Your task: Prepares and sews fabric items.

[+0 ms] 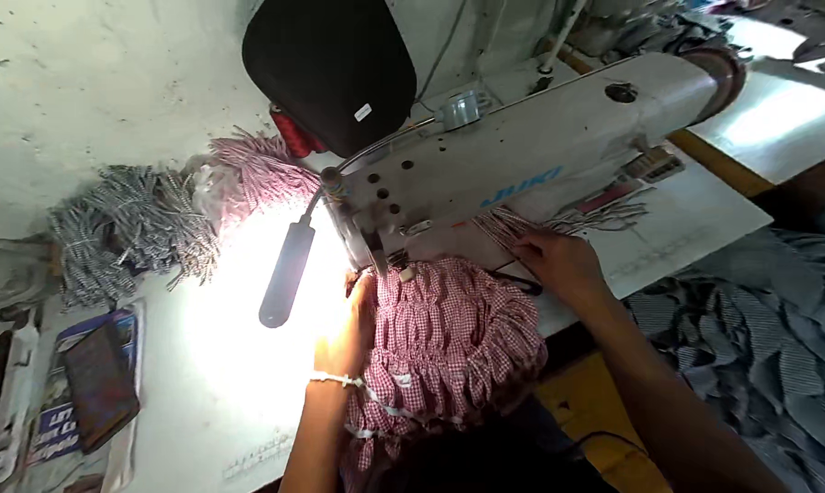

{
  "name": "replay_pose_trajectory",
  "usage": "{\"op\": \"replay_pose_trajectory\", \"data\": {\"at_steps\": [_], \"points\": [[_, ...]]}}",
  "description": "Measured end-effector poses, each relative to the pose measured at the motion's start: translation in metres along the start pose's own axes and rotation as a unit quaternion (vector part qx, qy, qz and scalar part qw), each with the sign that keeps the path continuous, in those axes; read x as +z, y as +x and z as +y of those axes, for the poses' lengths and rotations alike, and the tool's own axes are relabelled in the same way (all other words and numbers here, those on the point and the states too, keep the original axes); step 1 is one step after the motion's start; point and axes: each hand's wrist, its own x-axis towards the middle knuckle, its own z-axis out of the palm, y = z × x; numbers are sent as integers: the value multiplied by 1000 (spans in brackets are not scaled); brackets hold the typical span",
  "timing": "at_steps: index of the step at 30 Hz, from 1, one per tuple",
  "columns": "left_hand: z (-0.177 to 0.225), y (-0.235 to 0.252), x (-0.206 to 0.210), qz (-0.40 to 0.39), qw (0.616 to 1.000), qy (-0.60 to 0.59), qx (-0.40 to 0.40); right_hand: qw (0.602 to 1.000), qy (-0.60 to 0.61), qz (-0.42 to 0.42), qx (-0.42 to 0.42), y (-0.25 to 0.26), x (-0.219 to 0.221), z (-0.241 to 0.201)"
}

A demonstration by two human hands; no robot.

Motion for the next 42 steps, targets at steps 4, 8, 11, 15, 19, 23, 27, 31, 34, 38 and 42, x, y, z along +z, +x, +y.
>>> {"op": "replay_pose_trajectory", "data": {"at_steps": [4,8,11,15,19,23,27,31,34,38,42], "points": [[25,-21,9,108,985,-36,130,998,-53,-41,12,-4,8,0],[60,-34,16,129,959,-128,218,990,-66,62,-110,-7,12,0],[76,-36,22,145,941,-162,261,951,-49,126,-279,-29,4,-27],[74,-37,27,179,941,-145,247,891,3,150,-428,-62,6,-71],[55,-53,15,238,942,-135,196,867,41,186,-460,-69,23,-94],[40,-68,2,301,938,-127,120,893,77,206,-394,-76,44,-116],[32,-77,-3,315,887,-337,28,921,273,78,-268,-88,61,-135],[46,-80,-6,295,796,-524,-69,829,529,-154,-98,-92,57,-150],[50,-80,-5,283,759,-574,-123,751,624,-213,7,-90,54,-157],[52,-81,-1,262,752,-594,-116,708,669,-217,61,-91,51,-159],[52,-83,-1,244,761,-589,-118,701,685,-190,62,-94,50,-159]]}}
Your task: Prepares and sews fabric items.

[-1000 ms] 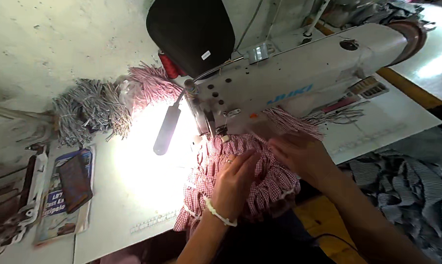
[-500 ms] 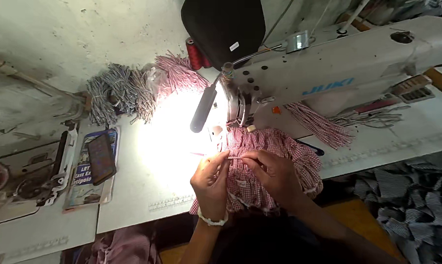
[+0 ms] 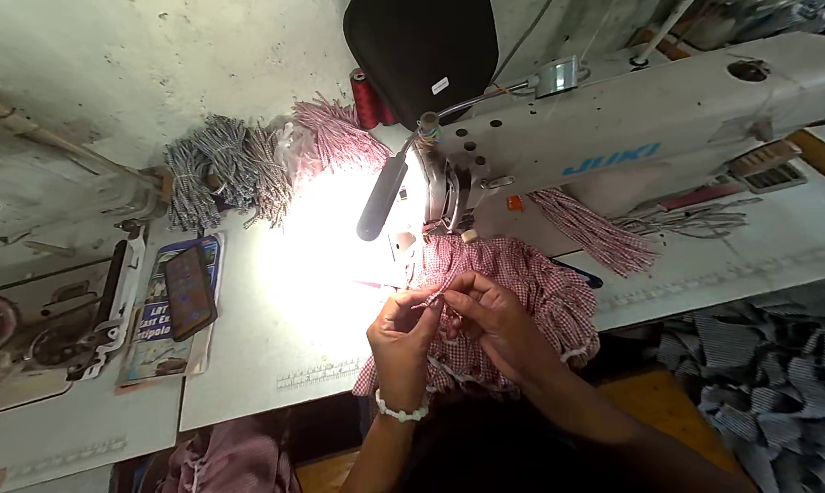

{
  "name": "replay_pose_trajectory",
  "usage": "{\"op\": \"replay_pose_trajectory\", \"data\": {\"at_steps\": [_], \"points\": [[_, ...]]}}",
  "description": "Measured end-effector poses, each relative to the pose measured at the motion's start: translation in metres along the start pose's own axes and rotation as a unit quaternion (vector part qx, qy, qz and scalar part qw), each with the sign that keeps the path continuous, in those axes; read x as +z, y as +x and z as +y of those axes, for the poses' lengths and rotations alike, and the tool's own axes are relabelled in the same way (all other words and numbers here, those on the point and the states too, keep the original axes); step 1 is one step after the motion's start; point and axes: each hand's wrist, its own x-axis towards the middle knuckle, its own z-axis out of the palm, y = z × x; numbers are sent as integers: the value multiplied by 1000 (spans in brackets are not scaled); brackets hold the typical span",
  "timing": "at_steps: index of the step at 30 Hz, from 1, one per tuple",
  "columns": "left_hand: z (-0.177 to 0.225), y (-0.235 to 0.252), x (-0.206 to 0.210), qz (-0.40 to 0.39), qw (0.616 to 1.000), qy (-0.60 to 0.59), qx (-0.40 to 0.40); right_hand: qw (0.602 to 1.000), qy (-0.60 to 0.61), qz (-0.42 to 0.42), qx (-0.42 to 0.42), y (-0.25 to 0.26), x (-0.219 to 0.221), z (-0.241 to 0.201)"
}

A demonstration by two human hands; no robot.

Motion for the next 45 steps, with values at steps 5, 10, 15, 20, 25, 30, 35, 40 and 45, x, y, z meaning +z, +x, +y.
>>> {"op": "replay_pose_trajectory", "data": {"at_steps": [5,10,15,20,25,30,35,40,45], "points": [[0,0,-3,-31,999,-4,-9,1000,20,8,-23,0,0,3],[-1,0,-9,-41,999,-4,-13,999,13,2,-51,-1,-1,7],[5,2,-9,-12,995,-18,-97,966,-157,-4,-203,-2,-11,20],[16,11,-6,-62,977,-31,-200,842,-323,12,-431,7,-23,20],[28,23,-8,-140,962,3,-234,775,-390,-61,-493,14,-30,0],[44,39,-18,-216,951,140,-174,681,-554,-165,-449,16,-49,-28],[33,35,-6,-209,944,245,-74,641,-649,-97,-397,10,-36,-25],[20,31,-2,-150,966,197,-73,694,-623,-15,-360,11,-27,-12],[21,29,-7,-131,979,111,-114,900,-398,-65,-164,16,-30,-18]]}}
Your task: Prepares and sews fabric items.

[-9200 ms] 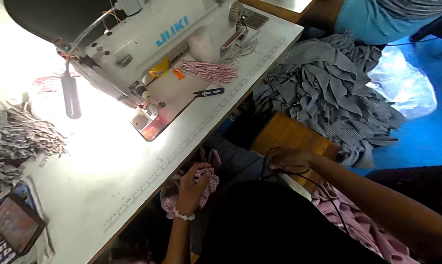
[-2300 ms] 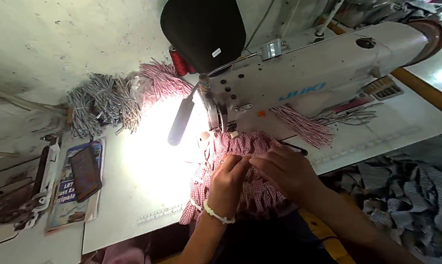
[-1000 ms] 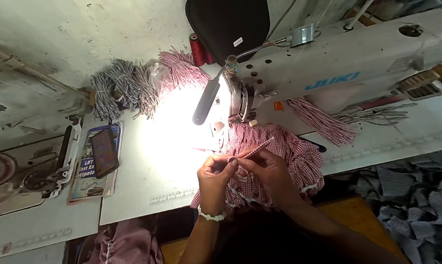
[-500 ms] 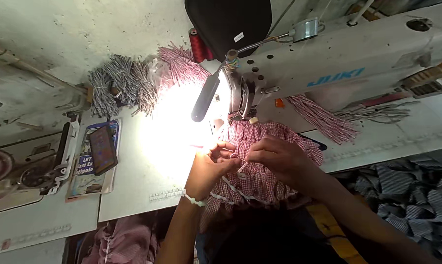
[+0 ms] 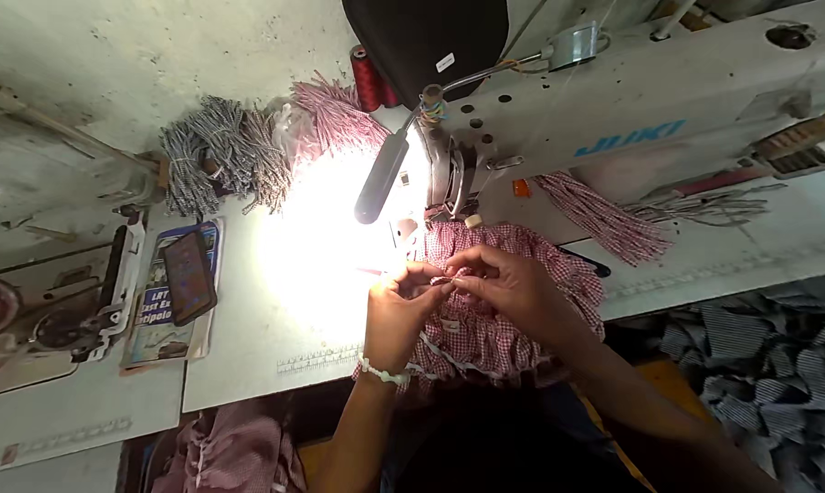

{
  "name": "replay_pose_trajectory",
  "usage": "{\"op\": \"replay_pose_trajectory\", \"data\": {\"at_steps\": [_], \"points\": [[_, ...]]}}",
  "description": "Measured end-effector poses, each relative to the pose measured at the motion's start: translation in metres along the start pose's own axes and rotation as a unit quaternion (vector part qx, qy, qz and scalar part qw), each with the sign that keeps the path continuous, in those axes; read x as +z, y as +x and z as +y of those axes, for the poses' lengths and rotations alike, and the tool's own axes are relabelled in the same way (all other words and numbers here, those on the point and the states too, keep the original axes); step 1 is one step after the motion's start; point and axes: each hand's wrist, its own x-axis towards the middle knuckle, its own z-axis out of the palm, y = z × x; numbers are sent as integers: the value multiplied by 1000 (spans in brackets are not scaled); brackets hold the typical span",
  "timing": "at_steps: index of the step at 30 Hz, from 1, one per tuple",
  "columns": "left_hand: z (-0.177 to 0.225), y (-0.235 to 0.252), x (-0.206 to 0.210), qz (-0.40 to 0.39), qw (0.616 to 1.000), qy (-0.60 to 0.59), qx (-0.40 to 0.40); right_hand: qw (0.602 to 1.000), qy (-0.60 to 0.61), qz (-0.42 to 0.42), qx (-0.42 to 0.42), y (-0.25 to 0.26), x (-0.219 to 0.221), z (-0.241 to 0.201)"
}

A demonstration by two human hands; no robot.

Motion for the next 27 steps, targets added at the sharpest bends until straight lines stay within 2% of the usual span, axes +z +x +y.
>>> {"op": "replay_pose_trajectory", "data": {"at_steps": [2,5,12,18,27], "points": [[1,-1,-4,-17,1000,-17,-14,988,140,-37,45,2,-5,0],[2,-3,-8,-47,998,-38,-31,977,195,-53,67,1,-7,0],[-2,-6,-15,-59,998,-27,-14,977,205,-16,55,-4,-1,1],[-4,-7,-14,-46,999,-9,-3,986,160,4,36,-4,4,3],[-3,1,-12,-60,997,42,-29,983,154,-22,94,1,-2,2]]}}
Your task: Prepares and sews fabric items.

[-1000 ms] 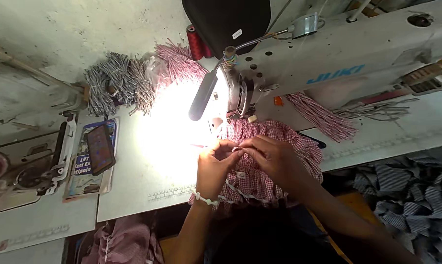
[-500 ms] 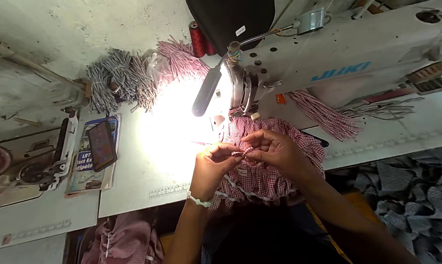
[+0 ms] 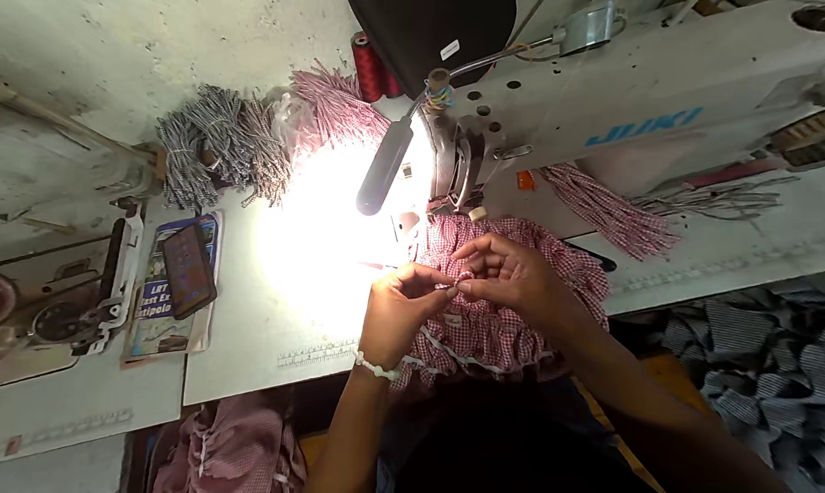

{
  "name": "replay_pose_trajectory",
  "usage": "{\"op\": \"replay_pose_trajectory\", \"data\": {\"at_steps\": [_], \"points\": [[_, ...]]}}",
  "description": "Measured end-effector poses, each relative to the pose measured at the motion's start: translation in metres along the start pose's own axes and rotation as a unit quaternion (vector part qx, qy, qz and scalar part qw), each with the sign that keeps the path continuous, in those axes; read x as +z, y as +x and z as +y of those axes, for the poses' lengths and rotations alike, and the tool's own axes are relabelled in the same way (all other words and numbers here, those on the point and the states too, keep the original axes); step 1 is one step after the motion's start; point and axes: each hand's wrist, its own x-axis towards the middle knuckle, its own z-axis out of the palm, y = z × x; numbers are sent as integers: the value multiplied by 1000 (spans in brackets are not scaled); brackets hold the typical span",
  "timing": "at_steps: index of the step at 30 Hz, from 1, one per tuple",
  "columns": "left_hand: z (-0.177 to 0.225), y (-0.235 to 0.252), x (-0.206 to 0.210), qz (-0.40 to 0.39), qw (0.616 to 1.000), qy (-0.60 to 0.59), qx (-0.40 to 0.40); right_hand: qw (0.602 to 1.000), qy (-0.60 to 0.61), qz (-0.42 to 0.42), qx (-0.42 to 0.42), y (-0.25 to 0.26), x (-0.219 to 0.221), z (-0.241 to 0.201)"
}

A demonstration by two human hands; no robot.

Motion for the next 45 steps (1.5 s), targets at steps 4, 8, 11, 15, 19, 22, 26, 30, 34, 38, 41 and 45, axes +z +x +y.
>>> {"op": "replay_pose_trajectory", "data": {"at_steps": [4,8,11,15,19,22,26,30,34,38,41,45], "points": [[3,12,-3,10,1000,2,-27,996,-87,0,-24,11,-12,5],[2,27,-9,83,996,8,-5,900,-355,42,-248,36,-17,33],[-2,49,0,130,990,54,7,824,-463,-38,-324,54,-17,55],[-24,89,17,122,972,200,-27,806,-495,-51,-322,55,-22,71],[-31,100,23,125,960,251,-19,812,-488,-35,-318,54,-26,70],[-32,102,22,129,957,258,-20,805,-497,-28,-322,57,-24,66],[-29,102,25,133,944,300,-34,797,-508,-20,-326,61,-22,64],[-25,106,24,112,932,341,-50,797,-504,5,-333,67,-18,65],[-16,109,22,96,922,373,-49,771,-518,23,-369,73,-14,74],[-19,110,19,86,929,358,-48,734,-549,38,-398,75,-14,83],[-21,116,14,82,941,322,-60,725,-556,45,-404,74,-14,85],[-7,120,15,74,948,300,-78,727,-564,39,-390,75,-13,84]]}}
